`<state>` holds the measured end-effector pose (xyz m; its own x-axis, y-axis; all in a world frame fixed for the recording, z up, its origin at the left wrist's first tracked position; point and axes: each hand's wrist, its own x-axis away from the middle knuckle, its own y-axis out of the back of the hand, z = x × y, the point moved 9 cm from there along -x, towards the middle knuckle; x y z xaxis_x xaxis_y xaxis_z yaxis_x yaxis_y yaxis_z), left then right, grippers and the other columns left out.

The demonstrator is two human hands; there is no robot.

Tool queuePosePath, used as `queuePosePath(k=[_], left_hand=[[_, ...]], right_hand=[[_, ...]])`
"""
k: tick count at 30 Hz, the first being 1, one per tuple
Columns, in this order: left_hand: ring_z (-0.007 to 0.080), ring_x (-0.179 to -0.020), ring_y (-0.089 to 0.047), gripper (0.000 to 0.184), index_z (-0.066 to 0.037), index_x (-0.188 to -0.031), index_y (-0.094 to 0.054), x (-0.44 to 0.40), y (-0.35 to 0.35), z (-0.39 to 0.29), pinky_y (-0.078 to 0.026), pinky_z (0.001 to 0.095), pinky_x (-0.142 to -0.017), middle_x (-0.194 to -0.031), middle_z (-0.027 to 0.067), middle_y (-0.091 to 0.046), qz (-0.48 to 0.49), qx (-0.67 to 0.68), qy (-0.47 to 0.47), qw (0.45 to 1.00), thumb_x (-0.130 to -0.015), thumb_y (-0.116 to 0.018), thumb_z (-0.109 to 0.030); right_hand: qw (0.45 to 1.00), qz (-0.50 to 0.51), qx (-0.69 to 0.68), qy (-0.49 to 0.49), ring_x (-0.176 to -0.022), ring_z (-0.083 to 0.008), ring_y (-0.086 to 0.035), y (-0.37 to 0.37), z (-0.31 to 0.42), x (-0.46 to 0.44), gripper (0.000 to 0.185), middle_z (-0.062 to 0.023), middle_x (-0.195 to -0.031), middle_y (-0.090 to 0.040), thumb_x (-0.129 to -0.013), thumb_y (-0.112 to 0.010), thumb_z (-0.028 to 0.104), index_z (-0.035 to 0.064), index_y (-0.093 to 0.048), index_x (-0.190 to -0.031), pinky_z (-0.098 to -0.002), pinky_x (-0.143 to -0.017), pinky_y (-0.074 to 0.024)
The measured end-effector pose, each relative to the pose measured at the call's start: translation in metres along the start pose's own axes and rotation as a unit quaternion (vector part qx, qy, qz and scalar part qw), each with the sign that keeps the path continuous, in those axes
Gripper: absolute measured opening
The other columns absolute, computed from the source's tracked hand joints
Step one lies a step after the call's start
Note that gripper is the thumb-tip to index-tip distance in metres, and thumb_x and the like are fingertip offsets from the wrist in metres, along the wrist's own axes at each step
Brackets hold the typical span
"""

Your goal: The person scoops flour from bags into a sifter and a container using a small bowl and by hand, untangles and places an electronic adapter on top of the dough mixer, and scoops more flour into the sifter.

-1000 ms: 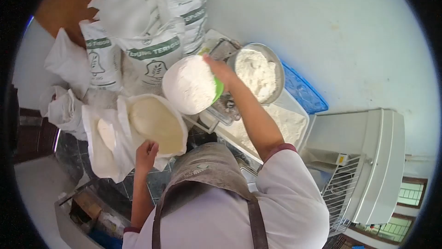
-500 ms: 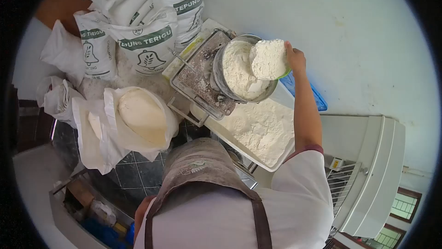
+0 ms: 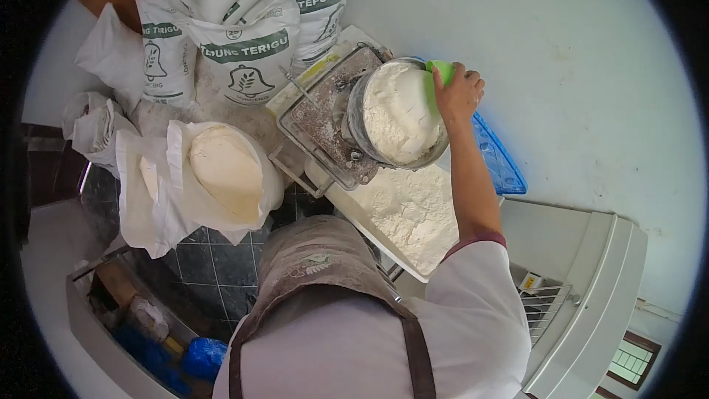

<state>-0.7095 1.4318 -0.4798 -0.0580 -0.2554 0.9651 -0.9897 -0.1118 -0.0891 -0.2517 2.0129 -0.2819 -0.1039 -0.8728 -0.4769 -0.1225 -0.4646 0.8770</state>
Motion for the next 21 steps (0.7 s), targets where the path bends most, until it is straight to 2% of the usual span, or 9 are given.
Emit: queuePosePath(k=[4,10,13,15,19,21], left_hand=[[0.0172,-0.094,-0.062,0.033,-0.001,-0.119,-0.058,-0.002,-0.009,0.01,-0.05,0.031,-0.079,-0.106,0.0066,-0.066,-0.007,0.019,0.0,1.0,-0.086,-0.061,-0.006],[0.0171,-0.094,-0.062,0.034,-0.001,-0.119,-0.058,-0.006,-0.018,0.025,-0.05,0.0307,-0.078,-0.106,0.0064,-0.066,-0.014,0.04,-0.005,0.999,-0.086,-0.061,-0.005],[0.017,-0.094,-0.062,0.034,-0.001,-0.119,-0.058,-0.007,-0.022,0.033,-0.05,0.0306,-0.078,-0.106,0.0063,-0.066,-0.016,0.048,-0.005,0.999,-0.086,-0.061,-0.005],[0.0169,-0.094,-0.062,0.034,-0.002,-0.12,-0.058,-0.008,-0.026,0.035,-0.05,0.0305,-0.078,-0.106,0.0062,-0.066,-0.017,0.055,-0.009,0.998,-0.085,-0.062,-0.005],[0.0168,-0.094,-0.062,0.035,-0.002,-0.12,-0.058,-0.013,-0.035,0.044,-0.05,0.0303,-0.078,-0.106,0.0061,-0.066,-0.014,0.072,-0.018,0.997,-0.085,-0.062,-0.004],[0.0168,-0.094,-0.062,0.035,-0.002,-0.12,-0.058,-0.017,-0.039,0.052,-0.05,0.0302,-0.078,-0.106,0.006,-0.066,-0.012,0.089,-0.022,0.996,-0.085,-0.062,-0.004]], right_hand=[[1.0,-0.017,-0.024,0.001,-0.102,-0.0383,-0.05,0.017,0.006,-0.009,0.052,-0.0221,-0.108,-0.053,-0.085,-0.059,0.052,0.0097,-0.059,-0.115,-0.0495,-0.088,-0.0415],[0.997,0.044,-0.062,0.005,-0.102,-0.0394,-0.05,0.005,0.021,0.007,0.051,-0.0227,-0.106,-0.054,-0.085,-0.059,0.053,0.0101,-0.059,-0.113,-0.0504,-0.087,-0.0418],[0.991,0.064,-0.112,0.037,-0.101,-0.0399,-0.05,0.004,0.032,0.021,0.05,-0.023,-0.106,-0.054,-0.085,-0.059,0.052,0.0103,-0.059,-0.113,-0.0503,-0.086,-0.0419],[0.996,0.038,-0.066,0.054,-0.1,-0.0403,-0.05,0.015,0.031,0.018,0.049,-0.0234,-0.105,-0.054,-0.086,-0.059,0.051,0.0107,-0.059,-0.113,-0.0501,-0.086,-0.0423],[0.994,0.051,-0.062,0.07,-0.098,-0.0396,-0.052,0.027,0.026,0.016,0.048,-0.0231,-0.104,-0.055,-0.086,-0.059,0.05,0.0106,-0.058,-0.114,-0.0497,-0.085,-0.0428],[0.994,0.02,-0.012,0.111,-0.097,-0.0384,-0.053,0.04,0.034,0.006,0.048,-0.0225,-0.104,-0.056,-0.085,-0.06,0.049,0.0112,-0.057,-0.115,-0.0498,-0.084,-0.043]])
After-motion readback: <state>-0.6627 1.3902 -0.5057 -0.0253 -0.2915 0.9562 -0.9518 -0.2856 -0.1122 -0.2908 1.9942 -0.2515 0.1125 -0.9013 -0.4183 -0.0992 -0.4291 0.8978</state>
